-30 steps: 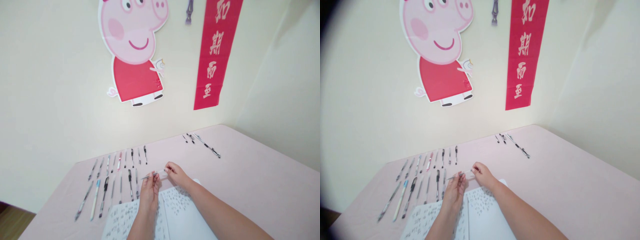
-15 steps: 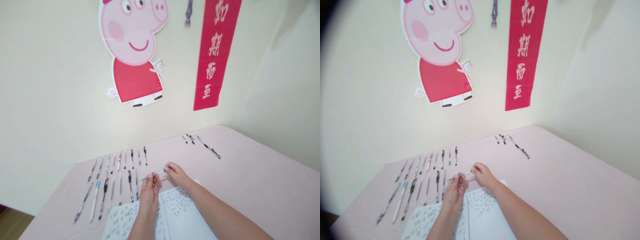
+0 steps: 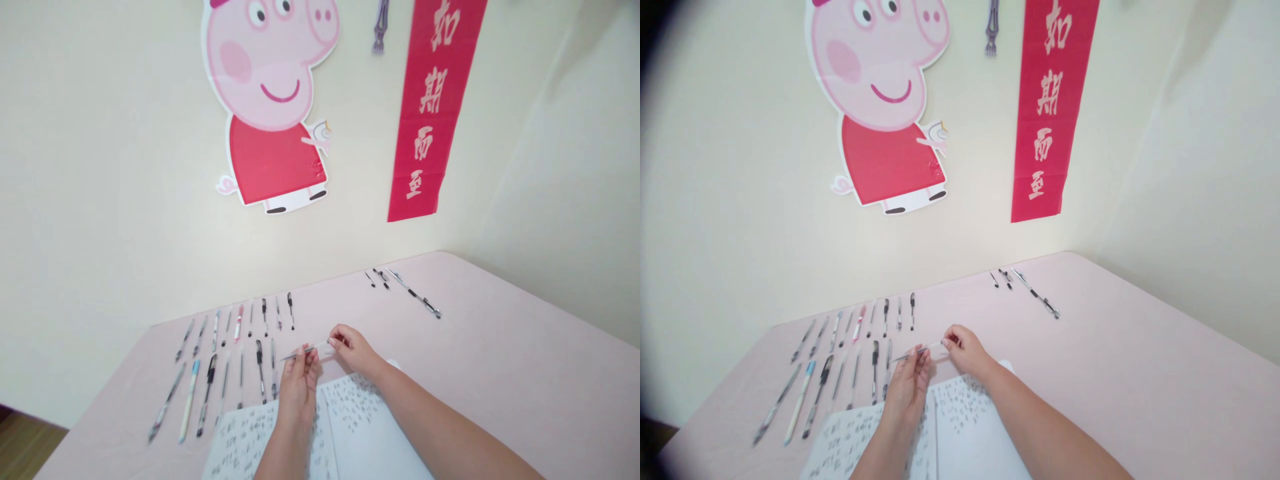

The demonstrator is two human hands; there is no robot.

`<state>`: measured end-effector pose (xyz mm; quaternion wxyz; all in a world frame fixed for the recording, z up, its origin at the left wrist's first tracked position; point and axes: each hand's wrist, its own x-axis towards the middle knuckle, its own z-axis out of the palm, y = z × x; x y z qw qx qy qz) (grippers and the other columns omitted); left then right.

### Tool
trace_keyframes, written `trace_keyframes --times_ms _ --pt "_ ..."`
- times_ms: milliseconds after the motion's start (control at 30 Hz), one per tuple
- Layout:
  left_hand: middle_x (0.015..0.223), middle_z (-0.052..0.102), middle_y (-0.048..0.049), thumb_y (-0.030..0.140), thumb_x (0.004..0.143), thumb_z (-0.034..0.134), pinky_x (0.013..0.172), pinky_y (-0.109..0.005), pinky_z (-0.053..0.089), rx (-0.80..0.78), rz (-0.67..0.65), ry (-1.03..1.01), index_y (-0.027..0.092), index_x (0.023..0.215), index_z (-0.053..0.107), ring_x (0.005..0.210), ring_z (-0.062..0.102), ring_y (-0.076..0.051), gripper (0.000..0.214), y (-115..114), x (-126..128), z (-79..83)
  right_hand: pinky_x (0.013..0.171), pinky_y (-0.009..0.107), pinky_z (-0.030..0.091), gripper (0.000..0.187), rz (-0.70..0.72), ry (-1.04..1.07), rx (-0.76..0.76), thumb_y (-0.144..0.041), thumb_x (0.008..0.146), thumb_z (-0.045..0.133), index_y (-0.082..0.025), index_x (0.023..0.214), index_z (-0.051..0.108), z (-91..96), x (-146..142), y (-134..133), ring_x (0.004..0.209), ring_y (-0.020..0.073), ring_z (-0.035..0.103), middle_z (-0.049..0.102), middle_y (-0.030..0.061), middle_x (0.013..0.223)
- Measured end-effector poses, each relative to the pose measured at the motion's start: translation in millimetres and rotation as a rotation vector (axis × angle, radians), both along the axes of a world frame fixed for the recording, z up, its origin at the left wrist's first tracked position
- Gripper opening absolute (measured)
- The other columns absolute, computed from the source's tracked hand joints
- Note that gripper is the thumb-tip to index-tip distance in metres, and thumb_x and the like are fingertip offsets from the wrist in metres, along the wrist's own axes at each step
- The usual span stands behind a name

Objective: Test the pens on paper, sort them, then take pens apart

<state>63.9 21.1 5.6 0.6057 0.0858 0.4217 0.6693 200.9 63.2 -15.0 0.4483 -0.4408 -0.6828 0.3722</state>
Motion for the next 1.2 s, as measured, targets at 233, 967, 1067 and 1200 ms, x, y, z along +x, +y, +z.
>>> trace_keyframes --times_ms 233,967,1067,1200 --pt "0.068 0.064 -0.0061 0.006 0.083 0.050 0.061 -0.017 0.053 -0.012 0.009 -0.006 0.010 0.074 0.060 0.061 0.063 -0.008 0.015 1.0 0.1 -1.4 0.059 0.023 0.037 0.002 -0.008 0.034 -0.023 -0.018 0.073 0.051 -0.018 0.073 0.053 2.3 -0.4 -1.1 0.063 0.0121 0.047 0.051 -0.0020 0.065" --pt "0.068 0.065 -0.0047 0.007 0.083 0.051 0.062 -0.017 0.052 0.003 -0.005 -0.018 0.011 0.074 0.060 0.061 0.063 -0.007 0.013 0.2 -0.7 -4.6 0.059 0.025 0.034 0.039 -0.014 -0.089 -0.001 -0.046 0.086 0.035 -0.018 0.062 0.047 -5.3 0.6 1.9 0.061 0.0134 0.045 0.045 -0.0019 0.059" --pt "0.068 0.065 -0.0052 0.007 0.083 0.052 0.061 -0.017 0.052 0.004 -0.004 -0.012 0.011 0.075 0.060 0.060 0.063 -0.008 0.012 -0.1 -0.3 -3.8 0.056 0.024 0.032 0.033 -0.030 -0.077 0.000 -0.043 0.084 0.041 -0.019 0.061 0.045 -2.4 0.5 1.4 0.058 0.0122 0.041 0.042 -0.0036 0.057" --pt "0.068 0.065 -0.0057 0.008 0.082 0.052 0.061 -0.017 0.052 0.016 -0.008 -0.006 0.011 0.075 0.060 0.061 0.063 -0.008 0.011 -1.0 -0.3 -3.5 0.056 0.024 0.033 0.037 -0.031 -0.041 -0.008 -0.045 0.085 0.038 -0.019 0.061 0.044 0.1 0.9 0.7 0.058 0.0121 0.041 0.041 -0.0036 0.057"
